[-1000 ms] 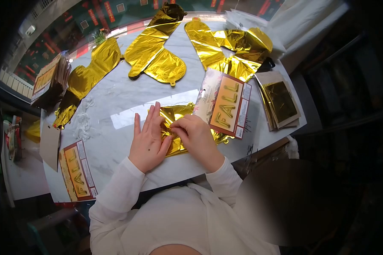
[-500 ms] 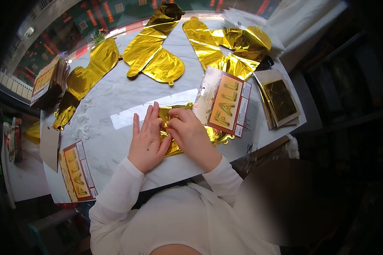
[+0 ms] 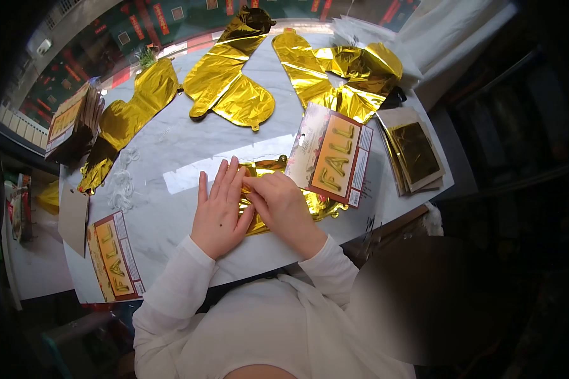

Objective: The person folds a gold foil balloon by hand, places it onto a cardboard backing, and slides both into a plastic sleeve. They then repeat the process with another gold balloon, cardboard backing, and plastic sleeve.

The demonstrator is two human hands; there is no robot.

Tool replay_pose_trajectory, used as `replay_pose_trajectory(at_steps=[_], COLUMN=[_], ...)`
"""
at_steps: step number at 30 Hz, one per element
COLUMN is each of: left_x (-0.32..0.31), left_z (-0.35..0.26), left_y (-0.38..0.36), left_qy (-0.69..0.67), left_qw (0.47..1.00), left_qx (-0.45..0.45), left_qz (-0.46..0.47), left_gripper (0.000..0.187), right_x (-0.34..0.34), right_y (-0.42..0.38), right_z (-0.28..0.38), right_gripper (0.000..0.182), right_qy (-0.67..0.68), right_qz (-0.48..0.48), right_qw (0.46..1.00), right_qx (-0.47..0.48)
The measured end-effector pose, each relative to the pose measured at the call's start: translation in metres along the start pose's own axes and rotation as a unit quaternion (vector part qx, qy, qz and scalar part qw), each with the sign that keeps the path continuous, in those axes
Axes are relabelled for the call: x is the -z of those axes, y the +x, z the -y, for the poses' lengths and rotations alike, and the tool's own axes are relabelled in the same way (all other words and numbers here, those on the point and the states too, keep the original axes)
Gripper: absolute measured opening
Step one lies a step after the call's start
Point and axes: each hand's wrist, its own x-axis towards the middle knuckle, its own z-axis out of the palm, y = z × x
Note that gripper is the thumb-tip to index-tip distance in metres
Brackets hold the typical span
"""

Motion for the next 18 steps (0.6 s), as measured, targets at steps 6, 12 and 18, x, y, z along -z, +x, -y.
replay_pose_trajectory(at_steps=[6,12,18], left_x=[0.0012,0.0017,0.0002], left_z=[0.0005,0.0,-0.0004], left_y=[0.0006,0.0008,-0.0006], left_qy=[0.014,0.013,0.009], left_qw=[1.0,1.0,1.0], left_qx=[-0.009,-0.006,-0.003], left_qz=[-0.012,0.003,0.003], left_gripper=[0.071,0.071,0.072], right_x=[-0.0004,-0.0017,-0.0009], right_y=[-0.0012,0.0002,0.0008], right_z=[-0.001,-0.0015,0.0043], right_gripper=[0.009,0.016,0.014], right_qy=[-0.035,-0.037,0.0], right_qz=[0.014,-0.005,-0.023], right_qw=[0.999,0.998,1.0], right_qx=[0.021,0.051,-0.01])
